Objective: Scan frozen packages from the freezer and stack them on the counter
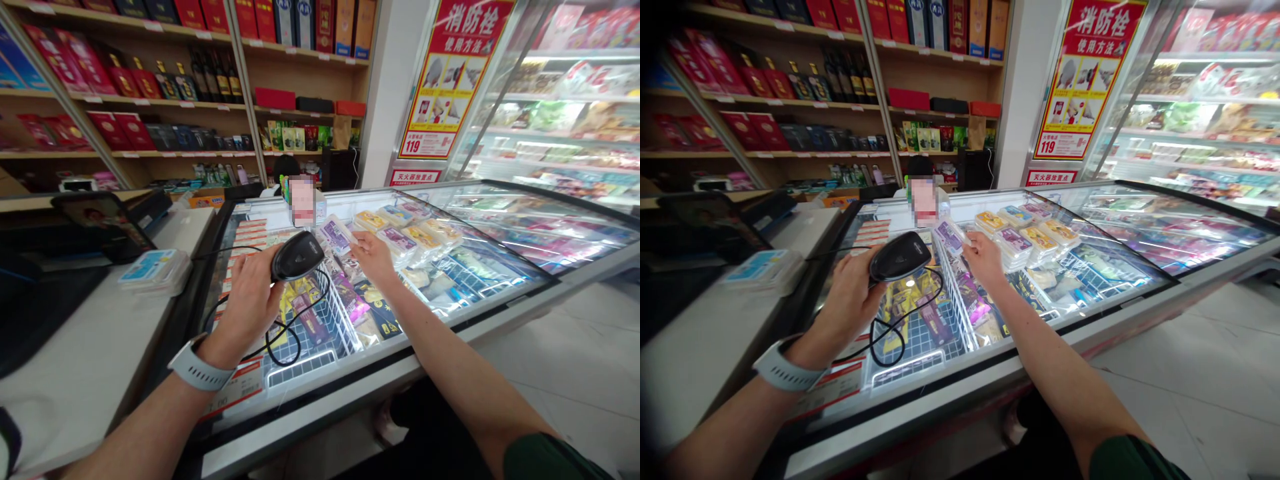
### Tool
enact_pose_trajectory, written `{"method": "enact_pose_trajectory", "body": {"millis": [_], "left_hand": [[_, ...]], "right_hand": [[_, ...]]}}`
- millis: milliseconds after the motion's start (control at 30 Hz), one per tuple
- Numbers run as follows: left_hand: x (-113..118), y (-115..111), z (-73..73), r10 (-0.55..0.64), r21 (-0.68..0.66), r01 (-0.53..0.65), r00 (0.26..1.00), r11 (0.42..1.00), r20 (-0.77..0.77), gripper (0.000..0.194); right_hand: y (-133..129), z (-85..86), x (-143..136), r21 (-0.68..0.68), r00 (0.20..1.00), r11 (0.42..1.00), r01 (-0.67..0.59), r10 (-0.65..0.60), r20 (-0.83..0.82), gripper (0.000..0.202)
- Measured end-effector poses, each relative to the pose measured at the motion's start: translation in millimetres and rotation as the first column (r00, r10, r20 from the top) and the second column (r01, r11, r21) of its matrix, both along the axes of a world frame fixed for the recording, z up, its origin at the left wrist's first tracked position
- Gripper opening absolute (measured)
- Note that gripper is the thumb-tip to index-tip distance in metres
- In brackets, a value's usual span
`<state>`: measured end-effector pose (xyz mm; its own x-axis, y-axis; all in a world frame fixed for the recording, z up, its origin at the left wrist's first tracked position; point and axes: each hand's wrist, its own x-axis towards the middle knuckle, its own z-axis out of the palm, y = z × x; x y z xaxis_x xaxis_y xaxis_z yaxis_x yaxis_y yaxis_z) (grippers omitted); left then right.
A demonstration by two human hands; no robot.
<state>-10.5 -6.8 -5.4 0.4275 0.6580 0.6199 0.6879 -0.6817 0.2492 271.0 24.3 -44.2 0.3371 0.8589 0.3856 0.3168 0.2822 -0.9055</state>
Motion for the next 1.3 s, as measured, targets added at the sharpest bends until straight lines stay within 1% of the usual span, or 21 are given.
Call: {"method": "enact_pose_trajectory", "body": {"millis": [200,400,500,600,667,733,867,933,1033,1133,1300], "left_hand": [[-0.3,1.6,0.5,-0.009,0.015,0.009,1.0,1.0,0.012,0.051],[-0.3,2.5,-0.3,-0.019,0.006,0.019,1.0,1.0,0.005,0.051],[-0.1,2.6,-0.7,-0.018,0.003,0.018,1.0,1.0,0.014,0.049],[0.4,2.1,-0.6,-0.007,-0.02,0.007,1.0,1.0,0.012,0.05],[0.7,1.6,-0.4,0.0,-0.03,0.001,1.0,1.0,0.009,0.05],[0.9,1.1,-0.1,-0.001,-0.025,0.001,1.0,1.0,0.011,0.05],[0.6,0.6,-0.3,-0.003,-0.016,0.003,1.0,1.0,0.018,0.049],[0.2,0.9,-0.8,-0.003,-0.013,0.004,1.0,1.0,0.02,0.049],[-0.1,2.0,-1.6,-0.006,-0.004,0.006,1.0,1.0,0.013,0.049],[0.1,2.9,-1.7,-0.011,0.01,0.011,1.0,1.0,0.007,0.049],[1.2,2.1,-0.3,-0.015,0.018,0.015,1.0,1.0,0.004,0.049]], "right_hand": [[-3.2,2.4,-2.7,0.01,0.999,1.0,0.009,-0.009,0.036,0.031],[-10.5,15.0,-7.1,0.083,0.998,0.996,0.033,-0.037,0.052,0.027],[-17.4,25.8,-5.5,0.155,0.988,0.984,0.089,-0.107,0.114,0.026],[-29.0,39.1,2.0,0.212,0.945,0.958,0.192,-0.238,0.223,0.027],[-38.6,47.1,11.4,0.262,0.886,0.93,0.259,-0.337,0.319,0.028],[-47.9,52.8,24.8,0.327,0.796,0.893,0.31,-0.432,0.424,0.027],[-62.7,55.4,60.3,0.421,0.551,0.812,0.403,-0.583,0.597,0.028],[-68.2,53.5,78.3,0.444,0.448,0.786,0.431,-0.613,0.65,0.028],[-74.8,48.4,99.5,0.463,0.337,0.749,0.475,-0.64,0.69,0.029],[-78.4,41.0,112.7,0.466,0.254,0.717,0.519,-0.649,0.717,0.029],[-76.2,26.3,124.6,0.454,0.155,0.722,0.522,-0.603,0.782,0.028]]}}
